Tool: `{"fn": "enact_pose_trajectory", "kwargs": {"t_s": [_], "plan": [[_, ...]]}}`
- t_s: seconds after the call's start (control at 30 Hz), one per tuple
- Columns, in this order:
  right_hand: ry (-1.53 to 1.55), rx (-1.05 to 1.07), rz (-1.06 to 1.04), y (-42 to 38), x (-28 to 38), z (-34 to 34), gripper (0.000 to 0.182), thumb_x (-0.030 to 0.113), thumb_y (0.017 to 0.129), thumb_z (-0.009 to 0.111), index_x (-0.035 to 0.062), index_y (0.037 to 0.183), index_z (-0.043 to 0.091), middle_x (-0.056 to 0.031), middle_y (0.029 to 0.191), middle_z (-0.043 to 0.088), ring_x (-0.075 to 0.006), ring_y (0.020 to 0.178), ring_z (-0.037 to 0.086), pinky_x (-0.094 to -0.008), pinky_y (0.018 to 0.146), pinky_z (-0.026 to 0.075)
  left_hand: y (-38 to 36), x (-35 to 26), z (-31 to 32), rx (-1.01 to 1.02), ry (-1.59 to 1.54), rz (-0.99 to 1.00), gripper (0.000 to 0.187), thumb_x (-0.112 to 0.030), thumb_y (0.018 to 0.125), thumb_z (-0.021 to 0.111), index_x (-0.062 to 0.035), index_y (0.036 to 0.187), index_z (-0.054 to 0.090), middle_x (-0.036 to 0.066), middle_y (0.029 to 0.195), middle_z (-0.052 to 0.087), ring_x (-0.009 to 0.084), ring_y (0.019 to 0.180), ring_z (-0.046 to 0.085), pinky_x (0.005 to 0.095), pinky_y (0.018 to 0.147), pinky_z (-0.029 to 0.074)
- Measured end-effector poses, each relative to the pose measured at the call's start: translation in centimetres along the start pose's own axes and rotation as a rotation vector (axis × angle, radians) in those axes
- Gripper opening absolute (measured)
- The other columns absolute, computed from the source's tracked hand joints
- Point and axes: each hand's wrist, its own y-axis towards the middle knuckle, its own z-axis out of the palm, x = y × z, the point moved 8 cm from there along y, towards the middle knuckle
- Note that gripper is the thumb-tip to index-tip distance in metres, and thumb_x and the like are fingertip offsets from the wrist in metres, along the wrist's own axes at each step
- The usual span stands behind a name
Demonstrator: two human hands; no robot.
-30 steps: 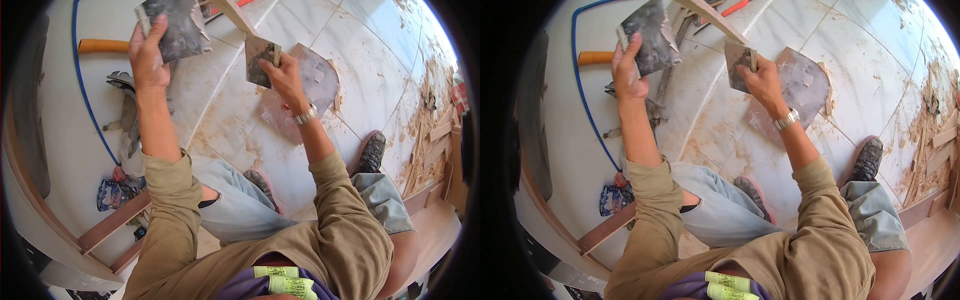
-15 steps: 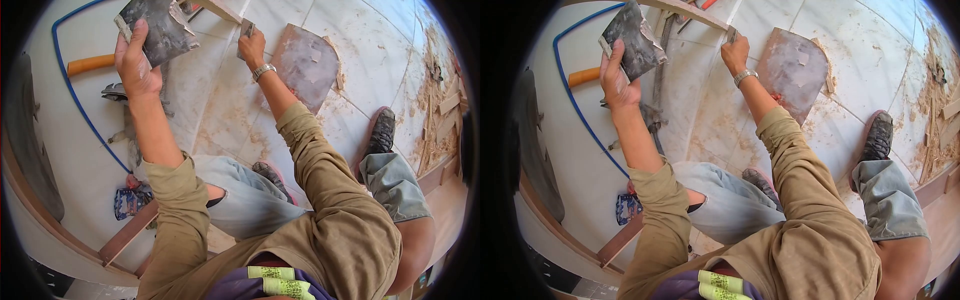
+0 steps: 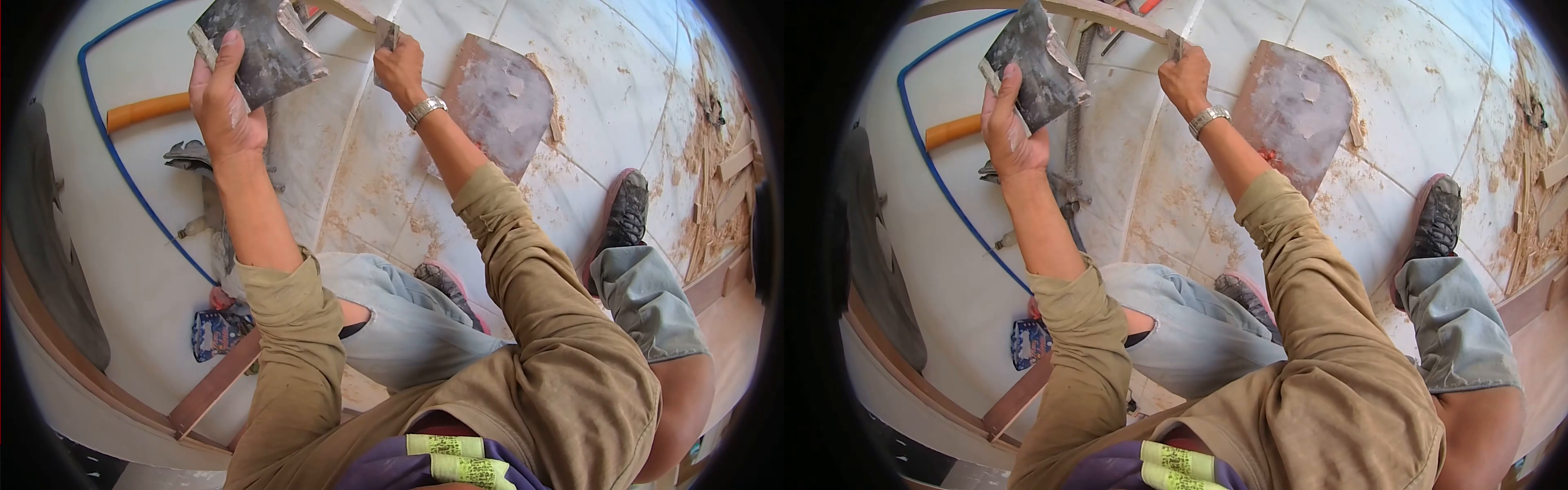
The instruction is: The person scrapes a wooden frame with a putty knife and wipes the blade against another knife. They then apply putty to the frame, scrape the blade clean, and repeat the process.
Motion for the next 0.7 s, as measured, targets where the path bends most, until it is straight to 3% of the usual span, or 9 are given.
{"fn": "enact_pose_trajectory", "kwargs": {"t_s": [0.17,0.27,0.47,0.7], "plan": [[0.028,0.035,0.173,0.1,-1.2,-1.0,0.029,0.002,0.076,0.053,-0.0029,0.098,0.071,-0.0274,0.086,0.07,-0.0419,0.082,0.069,-0.0446,0.079,0.054,0.2,0.1,-0.5,0.004,-0.007,0.005,0.041,-0.012,0.093,0.071,-0.0007,0.13,0.06,0.006,0.119,0.068,0.0195,0.108,0.065,0.0352,0.099,0.05],[-0.003,0.03,0.205,0.4,-1.8,-0.2,0.033,0.002,0.076,0.054,-0.0009,0.103,0.073,-0.0254,0.085,0.071,-0.0394,0.08,0.069,-0.0434,0.079,0.054,0.2,-0.1,-0.7,0.002,-0.005,0.008,0.041,-0.012,0.093,0.071,-0.0007,0.13,0.06,0.006,0.119,0.068,0.0195,0.108,0.065,0.0351,0.099,0.05],[0.07,0.071,0.122,0.1,1.0,0.4,0.043,0.002,0.075,0.053,0.0006,0.114,0.072,-0.0261,0.081,0.069,-0.0405,0.078,0.068,-0.0441,0.078,0.054,0.1,-0.1,-0.4,0.009,-0.008,0.017,0.041,-0.012,0.093,0.071,-0.0004,0.13,0.06,0.007,0.119,0.068,0.0195,0.108,0.065,0.0349,0.099,0.05],[0.048,0.051,0.04,-0.3,1.6,0.0,0.038,0.001,0.076,0.052,-0.0017,0.11,0.07,-0.0288,0.085,0.067,-0.0425,0.08,0.066,-0.0462,0.08,0.053,0.2,0.1,-0.1,0.001,-0.004,0.011,0.041,-0.011,0.092,0.072,-0.0005,0.13,0.06,0.007,0.12,0.068,0.0197,0.109,0.064,0.0352,0.099,0.049]]}}
